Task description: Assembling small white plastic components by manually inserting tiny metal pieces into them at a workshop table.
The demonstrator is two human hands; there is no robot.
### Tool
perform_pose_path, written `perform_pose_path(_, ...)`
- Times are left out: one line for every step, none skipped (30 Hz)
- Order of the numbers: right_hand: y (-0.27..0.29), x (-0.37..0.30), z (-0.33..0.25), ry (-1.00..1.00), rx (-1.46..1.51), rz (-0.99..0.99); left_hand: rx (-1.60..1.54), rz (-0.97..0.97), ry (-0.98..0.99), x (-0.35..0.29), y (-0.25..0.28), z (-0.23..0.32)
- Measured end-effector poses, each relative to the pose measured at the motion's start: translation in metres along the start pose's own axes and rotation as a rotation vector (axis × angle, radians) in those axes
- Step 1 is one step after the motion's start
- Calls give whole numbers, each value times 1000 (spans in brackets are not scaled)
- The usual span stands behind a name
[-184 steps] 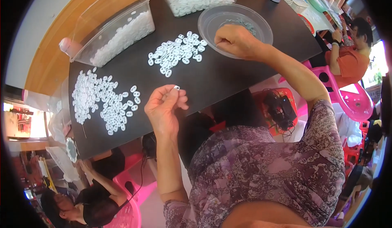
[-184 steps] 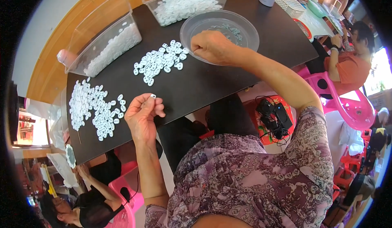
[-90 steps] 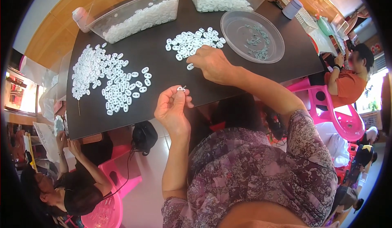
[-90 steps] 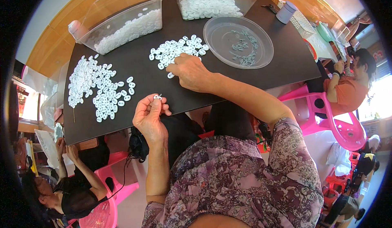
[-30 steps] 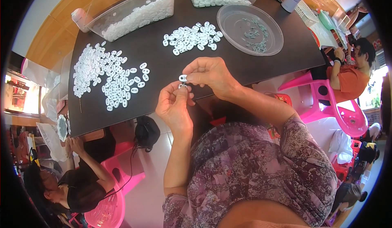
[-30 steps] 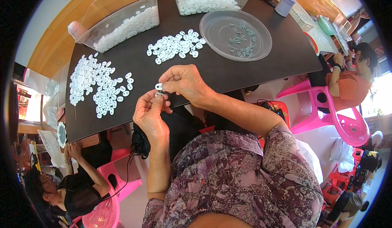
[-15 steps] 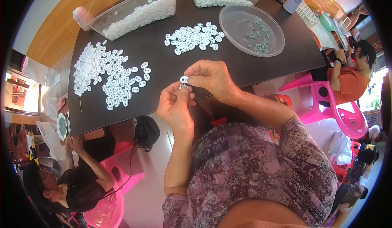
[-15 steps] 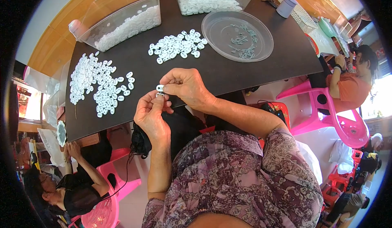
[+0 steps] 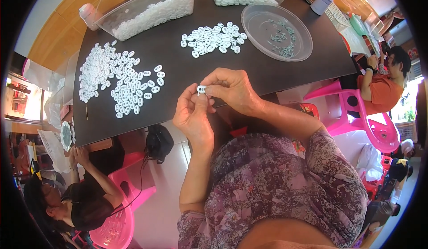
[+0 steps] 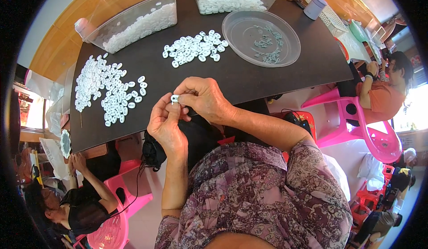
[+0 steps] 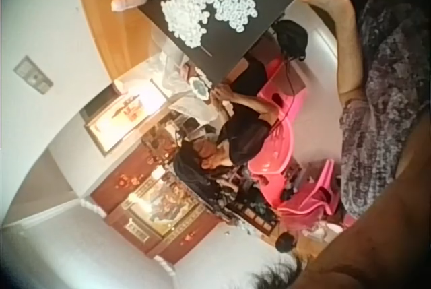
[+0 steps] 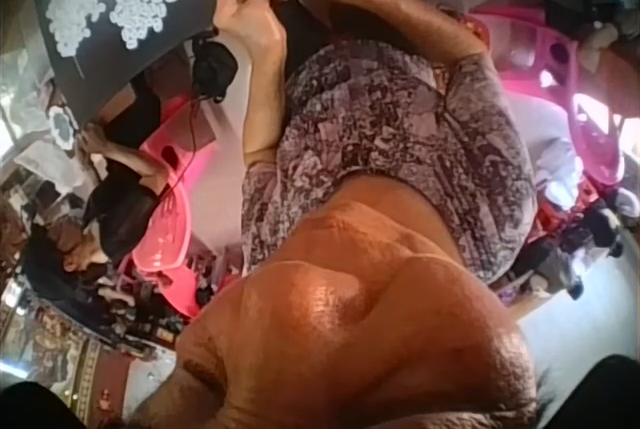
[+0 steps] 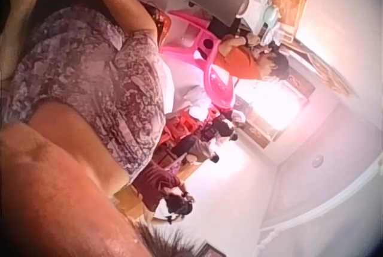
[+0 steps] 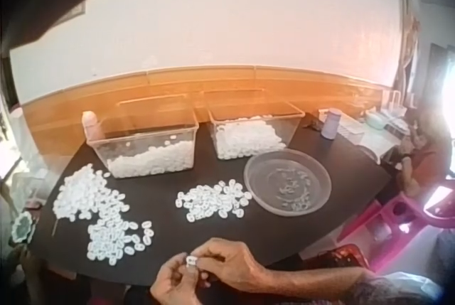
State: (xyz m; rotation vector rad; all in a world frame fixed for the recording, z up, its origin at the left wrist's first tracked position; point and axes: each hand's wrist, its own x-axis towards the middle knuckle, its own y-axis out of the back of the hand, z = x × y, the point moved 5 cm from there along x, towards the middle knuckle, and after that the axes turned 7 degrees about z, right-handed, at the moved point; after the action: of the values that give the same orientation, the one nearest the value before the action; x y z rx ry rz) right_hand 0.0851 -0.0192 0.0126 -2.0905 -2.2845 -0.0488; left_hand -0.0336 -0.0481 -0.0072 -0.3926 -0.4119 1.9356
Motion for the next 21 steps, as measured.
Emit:
perform_pose_path(0,0,1,6,-13,-11,1,-15,3,0,0,0)
perform_pose_path(0,0,2,12,-26,-22,0,-17,3,0,0,1)
perform_pose_path(1,0,4,13,-27,-20,-7,-17,13,0,-1,1)
perform_pose_path(1,-1,4,35,-51,-19,-13,-14,23,0,-1,2)
perform_pose_path(1,-1,4,57,-76,-19,-12,-14,23,1,0,3)
perform_pose_path(1,-1,3,56,-75,-19,-27,-28,43,2,1,2)
perform_pose_path(1,-2,-2,149,-177,-26,-43,-44,65,2,2,2)
perform_pose_path(0,-4,-7,242,-278,-32,-43,-44,65,3,3,2)
perform_pose_path(-1,-4,-7,241,-279,-31,-58,-44,84,4,4,1)
perform_pose_path(-1,-5,-11,349,-357,-5,-73,-44,103,5,4,0)
perform_pose_path(-2,-6,-16,456,-434,22,-72,-45,104,4,3,0)
perform_pose_path(-2,-5,-15,455,-434,22,-72,-13,114,4,4,-1)
perform_pose_path(-2,-6,-19,555,-498,41,-72,19,125,4,4,-1)
perform_pose_path(-3,-8,-22,655,-563,60,-71,18,126,4,3,0)
perform_pose_path(-4,-7,-21,654,-562,61,-95,28,145,4,3,1)
perform_pose_path(-4,-8,-22,698,-572,79,-120,39,164,4,2,2)
perform_pose_path(-4,-9,-23,741,-581,97,-118,39,166,3,1,2)
perform_pose_path(-3,-9,-23,739,-581,98,-111,39,160,3,0,3)
perform_pose_path(-2,-8,-22,722,-574,96,-105,39,155,2,-1,4)
perform_pose_path(-2,-8,-22,705,-567,94,-104,39,157,2,0,4)
perform_pose_path(-1,-9,-22,703,-567,95,-84,26,137,2,0,4)
